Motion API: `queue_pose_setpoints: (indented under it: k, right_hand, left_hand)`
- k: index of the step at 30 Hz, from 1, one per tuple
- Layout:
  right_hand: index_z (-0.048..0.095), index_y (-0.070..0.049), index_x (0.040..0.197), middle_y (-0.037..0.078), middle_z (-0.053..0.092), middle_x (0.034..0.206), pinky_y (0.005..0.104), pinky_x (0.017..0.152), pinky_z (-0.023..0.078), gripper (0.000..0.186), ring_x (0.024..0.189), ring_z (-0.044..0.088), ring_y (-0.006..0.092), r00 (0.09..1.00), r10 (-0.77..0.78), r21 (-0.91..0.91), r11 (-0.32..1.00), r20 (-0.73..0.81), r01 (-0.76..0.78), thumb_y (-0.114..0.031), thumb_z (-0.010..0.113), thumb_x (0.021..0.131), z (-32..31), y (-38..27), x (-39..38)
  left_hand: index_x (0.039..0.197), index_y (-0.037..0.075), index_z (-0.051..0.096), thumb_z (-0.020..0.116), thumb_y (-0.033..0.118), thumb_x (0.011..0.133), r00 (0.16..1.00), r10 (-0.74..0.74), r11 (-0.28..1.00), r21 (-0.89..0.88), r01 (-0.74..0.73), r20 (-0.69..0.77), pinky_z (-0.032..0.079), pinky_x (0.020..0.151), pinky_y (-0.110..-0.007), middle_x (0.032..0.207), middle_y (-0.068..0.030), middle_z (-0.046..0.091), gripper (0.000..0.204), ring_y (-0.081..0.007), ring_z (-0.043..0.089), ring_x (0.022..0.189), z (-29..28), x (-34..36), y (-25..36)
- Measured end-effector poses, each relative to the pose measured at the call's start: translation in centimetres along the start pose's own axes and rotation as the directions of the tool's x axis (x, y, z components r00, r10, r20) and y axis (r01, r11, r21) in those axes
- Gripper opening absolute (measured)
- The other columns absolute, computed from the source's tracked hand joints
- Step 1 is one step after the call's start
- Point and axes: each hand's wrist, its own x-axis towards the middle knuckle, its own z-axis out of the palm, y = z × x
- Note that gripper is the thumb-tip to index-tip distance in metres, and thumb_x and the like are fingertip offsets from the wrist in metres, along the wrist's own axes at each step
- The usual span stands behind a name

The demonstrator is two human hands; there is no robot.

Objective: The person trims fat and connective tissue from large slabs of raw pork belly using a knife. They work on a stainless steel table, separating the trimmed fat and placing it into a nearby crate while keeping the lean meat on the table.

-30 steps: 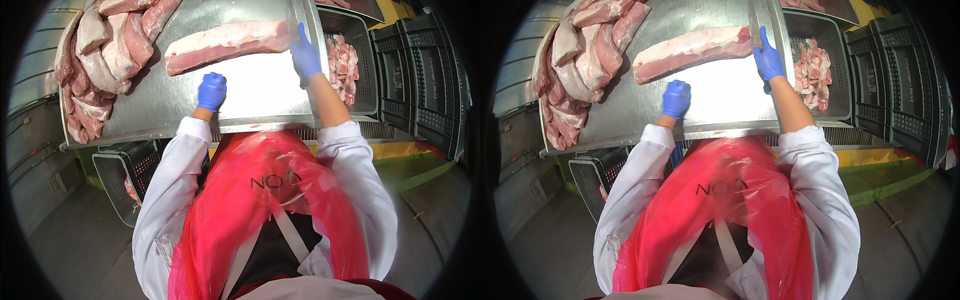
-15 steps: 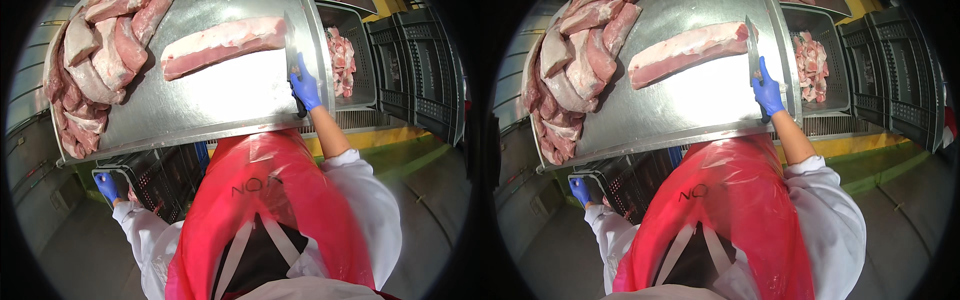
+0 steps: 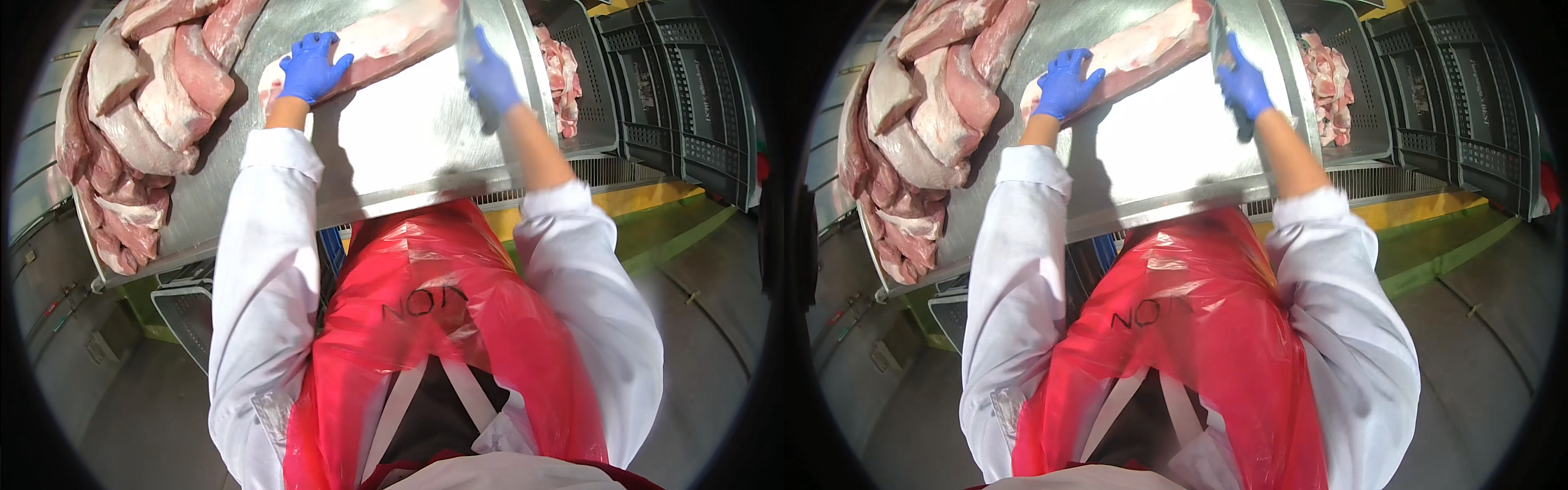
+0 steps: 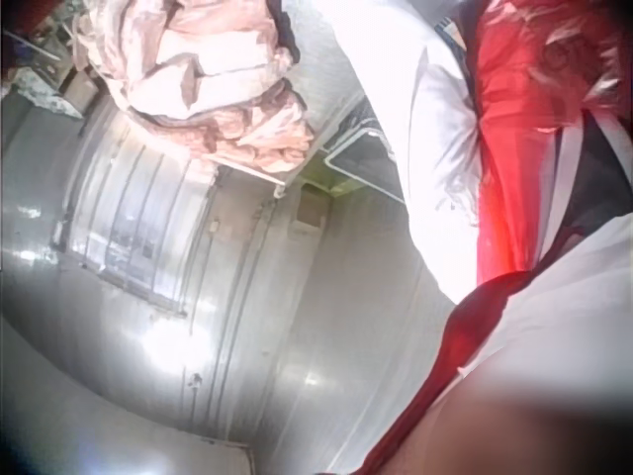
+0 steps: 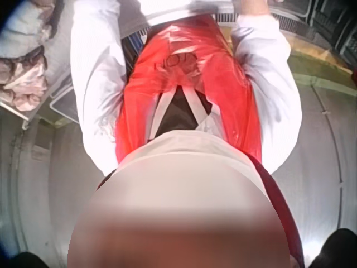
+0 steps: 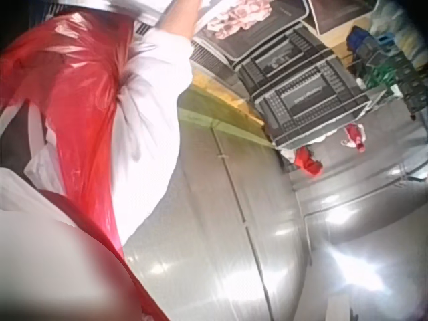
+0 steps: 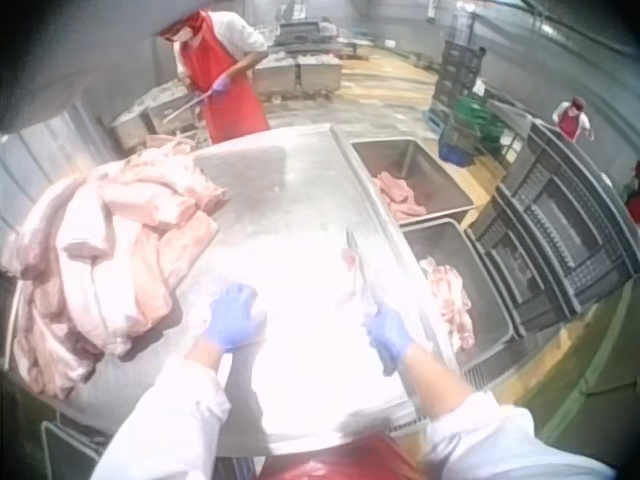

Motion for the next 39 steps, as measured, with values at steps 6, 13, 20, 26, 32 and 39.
queue_pose_setpoints:
  k: [6, 13, 20, 26, 32, 39]
  right_hand:
    - [0.019, -0.013, 0.163, 0.004, 0.063, 0.103, 0.0236, 0.072, 0.051, 0.081, 0.082, 0.059, 0.0077, 0.992, 0.009, 0.232, 0.972, 0.124, -0.038, -0.002, 0.057, 0.092, -4.7, 6.8, -16.2]
    - [0.014, -0.020, 0.164, 0.001, 0.057, 0.071, 0.0229, 0.049, 0.046, 0.081, 0.053, 0.051, 0.0063, 0.991, -0.067, 0.417, 0.902, -0.120, 0.111, -0.005, 0.057, 0.097, -11.9, 3.6, -7.0]
    - [0.020, -0.034, 0.162, 0.002, 0.058, 0.073, 0.0266, 0.050, 0.050, 0.080, 0.056, 0.052, 0.0078, 0.994, 0.020, 0.398, 0.917, -0.104, 0.023, -0.008, 0.060, 0.097, -7.8, 2.7, -2.8]
    - [0.019, -0.035, 0.162, 0.004, 0.059, 0.072, 0.0279, 0.051, 0.052, 0.081, 0.056, 0.054, 0.0090, 0.993, 0.010, 0.333, 0.942, -0.115, 0.029, -0.009, 0.059, 0.096, -8.4, 2.0, -0.8]
    - [0.014, -0.032, 0.162, 0.017, 0.068, 0.081, 0.0398, 0.063, 0.056, 0.080, 0.060, 0.065, 0.0247, 0.982, -0.187, 0.139, 0.972, -0.026, 0.189, -0.018, 0.057, 0.096, -6.3, 0.7, 1.5]
    - [0.011, -0.033, 0.162, 0.031, 0.059, 0.124, 0.0534, 0.088, 0.054, 0.074, 0.097, 0.067, 0.0494, 0.967, -0.228, -0.212, 0.945, 0.115, 0.248, -0.030, 0.051, 0.099, -3.0, 0.7, 5.0]
  left_hand:
    - [0.126, 0.015, 0.060, 0.062, 0.046, 0.091, 0.914, -0.160, 0.970, 0.233, 0.075, 0.372, 0.051, 0.089, -0.054, 0.120, -0.0180, 0.063, 0.047, -0.0416, 0.063, 0.105, -2.6, 0.8, 2.9]
    - [0.104, -0.003, 0.067, 0.067, 0.050, 0.080, 0.941, -0.114, 0.983, -0.100, 0.152, 0.318, 0.054, 0.090, -0.044, 0.104, -0.0265, 0.070, 0.058, -0.0372, 0.069, 0.103, 1.7, 10.2, 22.4]
    - [0.100, -0.004, 0.070, 0.066, 0.042, 0.080, 0.971, -0.197, 0.980, -0.012, 0.201, 0.135, 0.056, 0.087, -0.042, 0.098, -0.0255, 0.072, 0.050, -0.0378, 0.071, 0.098, 1.8, 12.4, 23.2]
    - [0.100, 0.002, 0.074, 0.069, 0.033, 0.084, 0.904, -0.231, 0.973, 0.064, 0.223, 0.359, 0.057, 0.082, -0.040, 0.099, -0.0219, 0.074, 0.036, -0.0349, 0.072, 0.097, 3.7, 14.5, 23.1]
    - [0.088, -0.001, 0.074, 0.072, 0.035, 0.080, 0.921, -0.325, 0.892, -0.255, 0.375, 0.216, 0.056, 0.075, -0.041, 0.084, -0.0236, 0.073, 0.037, -0.0351, 0.073, 0.081, 5.7, 12.8, 18.9]
    - [0.080, 0.002, 0.074, 0.074, 0.030, 0.081, 0.950, -0.237, 0.920, -0.269, 0.287, 0.203, 0.056, 0.070, -0.038, 0.078, -0.0197, 0.073, 0.028, -0.0311, 0.073, 0.075, 6.5, 13.3, 17.9]
